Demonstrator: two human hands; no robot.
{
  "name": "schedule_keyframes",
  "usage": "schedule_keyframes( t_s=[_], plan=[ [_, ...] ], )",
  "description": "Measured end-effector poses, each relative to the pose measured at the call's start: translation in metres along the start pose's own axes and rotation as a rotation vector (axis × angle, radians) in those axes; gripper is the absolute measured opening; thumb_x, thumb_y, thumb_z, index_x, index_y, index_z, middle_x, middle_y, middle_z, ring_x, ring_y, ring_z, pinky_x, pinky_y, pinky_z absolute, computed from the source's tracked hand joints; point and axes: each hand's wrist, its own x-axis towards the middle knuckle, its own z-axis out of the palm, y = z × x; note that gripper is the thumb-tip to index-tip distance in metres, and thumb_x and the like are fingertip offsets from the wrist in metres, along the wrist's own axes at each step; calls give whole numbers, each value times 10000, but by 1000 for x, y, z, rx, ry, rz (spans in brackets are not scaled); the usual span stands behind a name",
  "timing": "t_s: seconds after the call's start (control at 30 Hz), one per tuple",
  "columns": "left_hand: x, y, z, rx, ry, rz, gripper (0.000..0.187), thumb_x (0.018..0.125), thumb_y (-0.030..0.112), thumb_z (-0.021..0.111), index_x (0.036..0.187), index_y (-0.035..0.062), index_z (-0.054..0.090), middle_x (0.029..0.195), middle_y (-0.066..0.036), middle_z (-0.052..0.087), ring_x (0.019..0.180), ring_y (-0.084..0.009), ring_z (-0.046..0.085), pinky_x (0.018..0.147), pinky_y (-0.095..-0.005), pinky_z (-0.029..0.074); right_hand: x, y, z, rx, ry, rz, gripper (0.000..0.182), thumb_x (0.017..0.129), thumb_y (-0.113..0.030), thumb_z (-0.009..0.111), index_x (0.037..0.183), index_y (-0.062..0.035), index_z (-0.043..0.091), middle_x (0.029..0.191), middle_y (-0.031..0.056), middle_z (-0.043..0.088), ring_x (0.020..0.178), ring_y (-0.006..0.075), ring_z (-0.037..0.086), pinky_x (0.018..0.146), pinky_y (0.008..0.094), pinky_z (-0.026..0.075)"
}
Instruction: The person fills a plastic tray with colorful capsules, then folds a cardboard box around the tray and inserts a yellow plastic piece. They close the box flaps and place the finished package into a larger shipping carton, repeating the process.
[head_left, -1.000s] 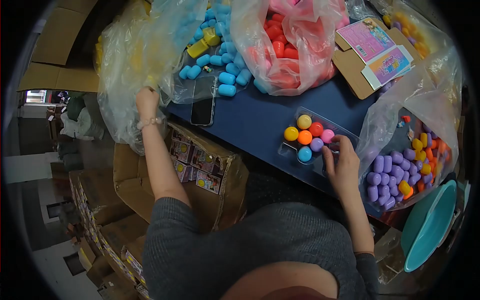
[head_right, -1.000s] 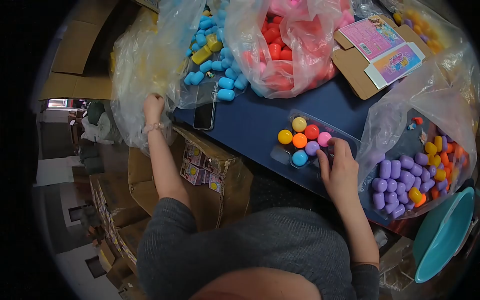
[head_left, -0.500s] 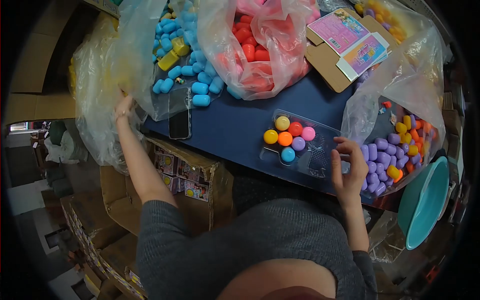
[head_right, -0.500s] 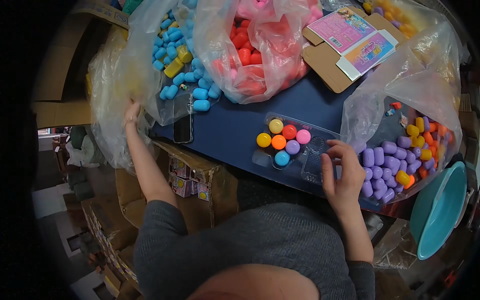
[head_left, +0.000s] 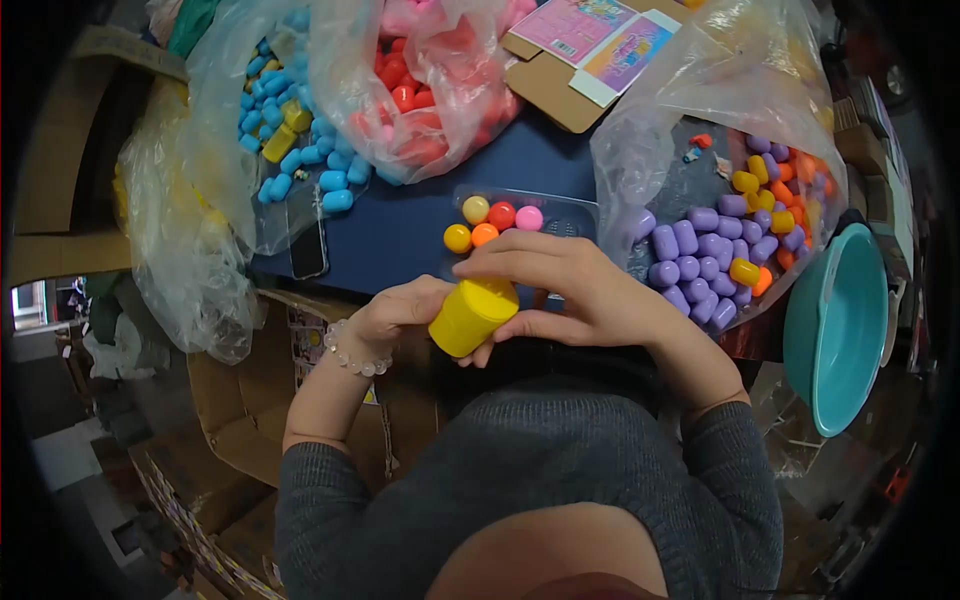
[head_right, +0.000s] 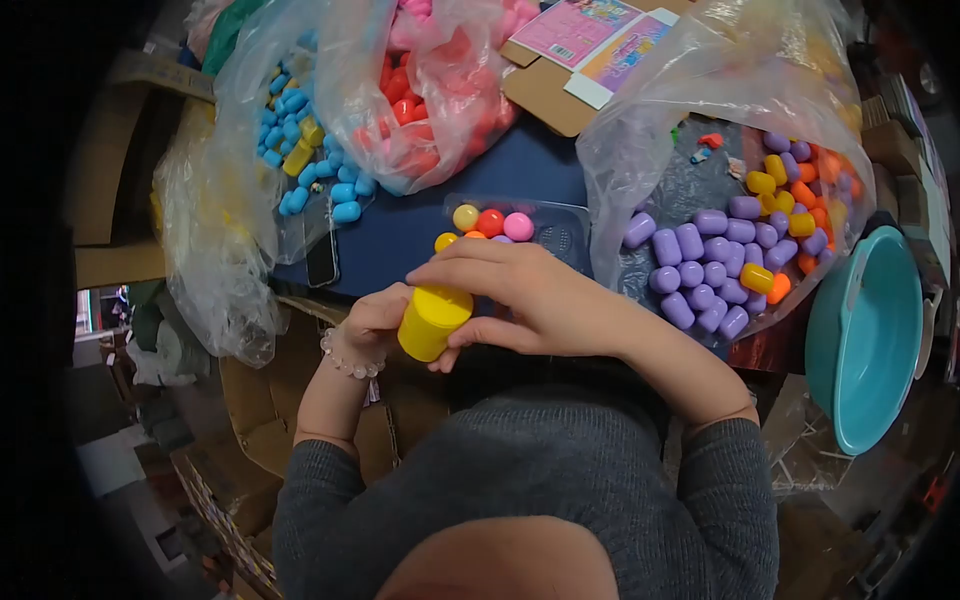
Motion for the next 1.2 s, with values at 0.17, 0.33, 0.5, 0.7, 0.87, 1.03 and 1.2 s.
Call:
schedule_keyframes(
  t_s=[0.17, 0.33, 0.5, 0.7, 0.87, 1.03, 1.2],
  plan=[
    [96, 72, -23, 1290, 436, 166, 373, 969, 170, 543, 1288, -23, 536, 1187, -107, 624, 1068, -182, 617, 893, -296, 501, -54, -3, -34, -382, 181, 268, 530, 767, -244, 768, 1222, -50, 577, 1130, 125, 630, 1023, 322, 616, 842, 373, 509],
    [279, 156, -162, 1785, 319, 818, 317, 824, 188, 696, 1093, 29, 643, 995, -141, 678, 925, -313, 663, 800, -373, 518, -67, 29, -18, -622, 290, 419, 519, 725, -240, 780, 1184, -77, 599, 1084, 65, 622, 940, 258, 612, 722, 337, 519],
    [358, 165, -211, 1897, 137, 165, 336, 878, 210, 680, 1136, 7, 609, 1010, -136, 656, 915, -244, 641, 786, -359, 507, -56, 57, 0, -923, 272, 452, 416, 756, -139, 658, 1168, -100, 611, 1094, 15, 603, 863, 197, 576, 643, 284, 507],
    [345, 168, -189, 2000, 229, 335, 308, 874, 226, 685, 1075, 4, 612, 964, -132, 633, 869, -241, 619, 748, -356, 488, -48, 68, 4, -965, 260, 480, 462, 768, -127, 622, 1228, -113, 598, 1176, 89, 552, 892, 223, 554, 669, 307, 474],
    [295, 183, -98, 2114, 324, 527, 293, 871, 239, 690, 1023, 1, 615, 925, -129, 613, 831, -238, 601, 716, -353, 472, -44, 26, -23, -865, 274, 439, 513, 745, -186, 719, 1242, -135, 602, 1228, 102, 539, 996, 273, 539, 808, 382, 425],
    [232, 184, 21, 2254, 345, 728, 285, 867, 252, 694, 972, -2, 617, 887, -125, 594, 793, -235, 582, 685, -351, 456, -51, -21, -65, -859, 781, 219, 592, 793, -226, 750, 1318, -46, 542, 1249, 162, 548, 1088, 338, 539, 900, 425, 437],
    [158, 155, 117, 2348, 443, 938, 287, 864, 265, 698, 921, -5, 620, 848, -122, 575, 754, -233, 564, 653, -348, 440, -28, -67, -60, -721, 983, 4, 810, 763, -233, 800, 1418, 5, 385, 1364, 166, 513, 1225, 281, 518, 1015, 392, 411]
  ],
)
